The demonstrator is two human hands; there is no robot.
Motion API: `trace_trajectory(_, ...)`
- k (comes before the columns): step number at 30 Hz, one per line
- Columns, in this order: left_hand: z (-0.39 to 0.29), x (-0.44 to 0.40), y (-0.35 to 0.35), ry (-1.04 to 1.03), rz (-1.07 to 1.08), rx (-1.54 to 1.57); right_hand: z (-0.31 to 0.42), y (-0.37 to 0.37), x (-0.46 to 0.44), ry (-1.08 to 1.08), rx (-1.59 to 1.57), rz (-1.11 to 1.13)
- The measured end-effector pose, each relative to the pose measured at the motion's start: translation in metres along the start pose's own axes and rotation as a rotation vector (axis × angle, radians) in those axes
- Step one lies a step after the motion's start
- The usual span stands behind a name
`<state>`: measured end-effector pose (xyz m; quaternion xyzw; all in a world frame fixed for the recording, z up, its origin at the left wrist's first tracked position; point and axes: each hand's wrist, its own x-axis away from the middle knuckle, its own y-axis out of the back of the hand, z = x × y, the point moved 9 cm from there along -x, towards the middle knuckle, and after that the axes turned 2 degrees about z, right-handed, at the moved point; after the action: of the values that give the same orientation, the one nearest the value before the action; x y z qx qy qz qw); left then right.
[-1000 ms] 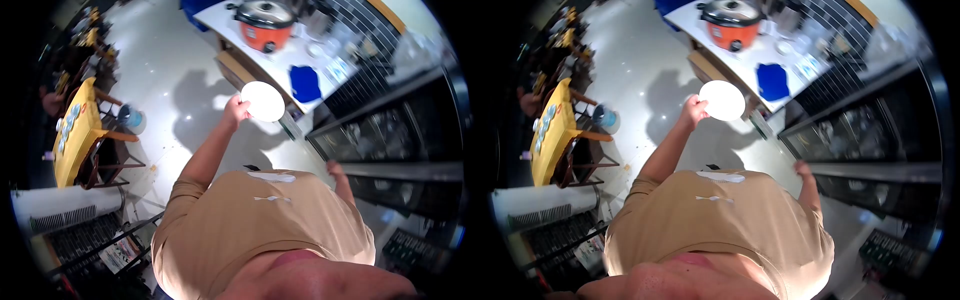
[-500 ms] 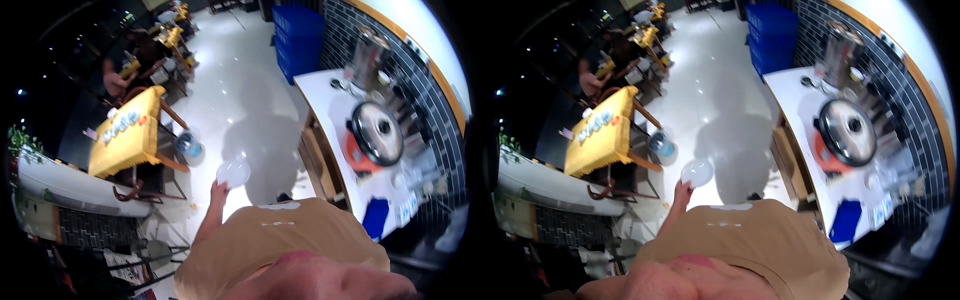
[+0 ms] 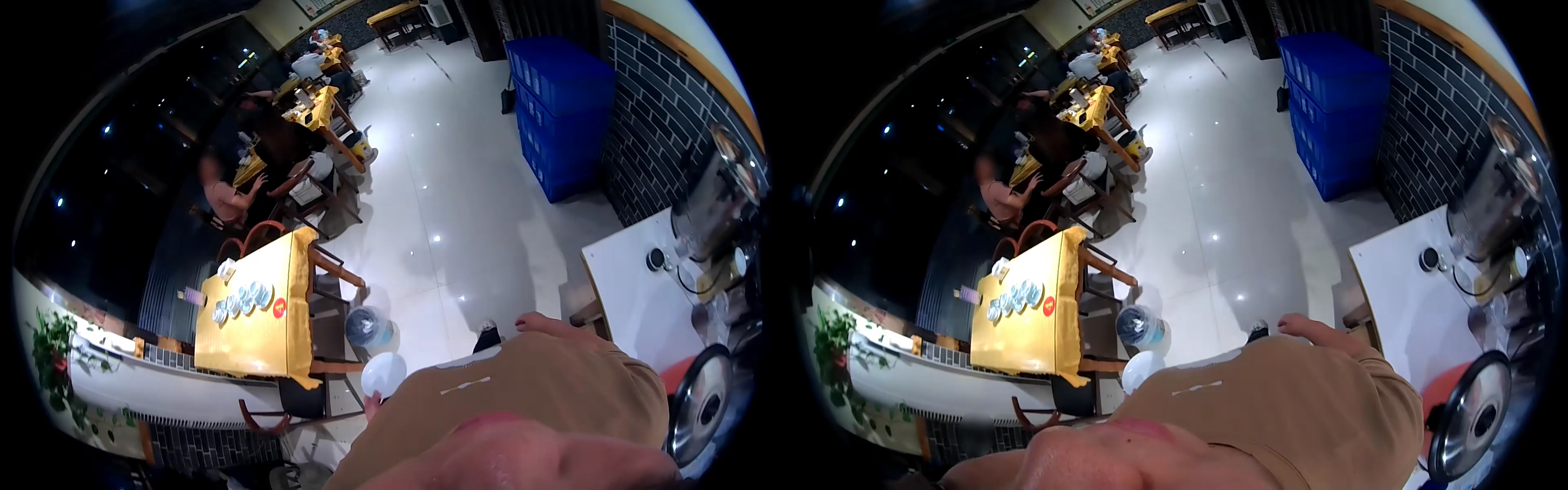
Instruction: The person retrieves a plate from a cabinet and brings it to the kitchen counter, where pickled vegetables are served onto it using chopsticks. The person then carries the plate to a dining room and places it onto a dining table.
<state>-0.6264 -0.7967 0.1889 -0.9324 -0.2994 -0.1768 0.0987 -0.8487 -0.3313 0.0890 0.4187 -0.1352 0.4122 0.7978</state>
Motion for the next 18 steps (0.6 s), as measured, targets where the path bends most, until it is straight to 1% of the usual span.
trace_trajectory(1, -0.018, -0.037, -0.037, -0.203, 0.284, 0.130, -0.009, 0.020, -0.022, -0.027, -0.006, 0.009)
trace_trajectory(2, -0.061, -0.068, -0.097, -0.419, 0.579, 0.278, -0.012, 0.046, -0.033, -0.068, -0.056, -0.001)
trace_trajectory(3, -0.055, -0.114, -0.118, -0.173, 0.353, 0.134, -0.018, 0.069, -0.041, -0.101, -0.100, -0.009)
trace_trajectory(4, -0.063, -0.142, -0.148, 0.100, 0.157, 0.042, -0.023, 0.094, -0.048, -0.133, -0.159, -0.030)
trace_trajectory(5, -0.109, -0.172, -0.199, -0.100, 0.340, -0.260, -0.024, 0.121, -0.052, -0.159, -0.230, -0.055)
trace_trajectory(7, -0.131, -0.233, -0.292, 0.170, 0.355, 0.312, -0.028, 0.177, -0.058, -0.207, -0.372, -0.123)
trace_trajectory(8, -0.163, -0.257, -0.345, 0.128, 0.473, 0.376, -0.025, 0.209, -0.062, -0.225, -0.446, -0.162)
trace_trajectory(10, -0.196, -0.307, -0.437, 0.170, 0.649, 0.370, -0.020, 0.272, -0.079, -0.240, -0.587, -0.242)
trace_trajectory(12, -0.220, -0.357, -0.518, 0.184, 0.737, 0.375, -0.011, 0.338, -0.108, -0.226, -0.718, -0.307)
trace_trajectory(15, -0.256, -0.421, -0.627, 0.200, 0.827, 0.391, 0.010, 0.439, -0.173, -0.106, -0.891, -0.299)
trace_trajectory(17, -0.268, -0.461, -0.679, 0.212, 0.842, 0.420, 0.028, 0.504, -0.227, 0.054, -1.011, -0.197)
trace_trajectory(18, -0.280, -0.485, -0.705, 0.195, 0.854, 0.443, 0.044, 0.552, -0.258, 0.153, -1.065, -0.149)
